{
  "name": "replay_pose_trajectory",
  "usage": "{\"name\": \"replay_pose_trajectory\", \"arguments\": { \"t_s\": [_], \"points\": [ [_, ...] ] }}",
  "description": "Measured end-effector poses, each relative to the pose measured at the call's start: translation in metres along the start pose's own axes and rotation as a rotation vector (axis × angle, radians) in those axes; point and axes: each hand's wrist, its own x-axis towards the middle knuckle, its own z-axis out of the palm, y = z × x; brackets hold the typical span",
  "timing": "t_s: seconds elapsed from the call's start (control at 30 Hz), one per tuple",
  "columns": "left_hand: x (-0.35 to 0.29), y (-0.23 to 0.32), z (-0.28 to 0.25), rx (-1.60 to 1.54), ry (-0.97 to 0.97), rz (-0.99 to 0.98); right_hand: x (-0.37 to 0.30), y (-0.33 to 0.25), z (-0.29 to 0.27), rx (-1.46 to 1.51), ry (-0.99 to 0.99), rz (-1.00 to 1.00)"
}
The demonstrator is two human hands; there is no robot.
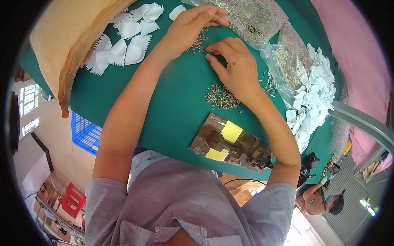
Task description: The person sorts small metal clips on a green surface, then joins a white plastic component with a clip using a metal jig. They repeat this process, placing the parts into the jig and removing the assembled pieces.
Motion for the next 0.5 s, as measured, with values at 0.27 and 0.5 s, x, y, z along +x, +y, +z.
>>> {"name": "replay_pose_trajectory", "arguments": {
  "t_s": [0.27,0.5],
  "points": [
    [0.000,-0.002,0.000,-0.014,0.001,-0.002,-0.010,-0.005,-0.028,0.021,-0.156,0.103],
    [0.005,-0.012,0.002,0.016,0.014,-0.002,-0.002,-0.005,-0.036,-0.061,-0.144,0.027]
  ]
}}
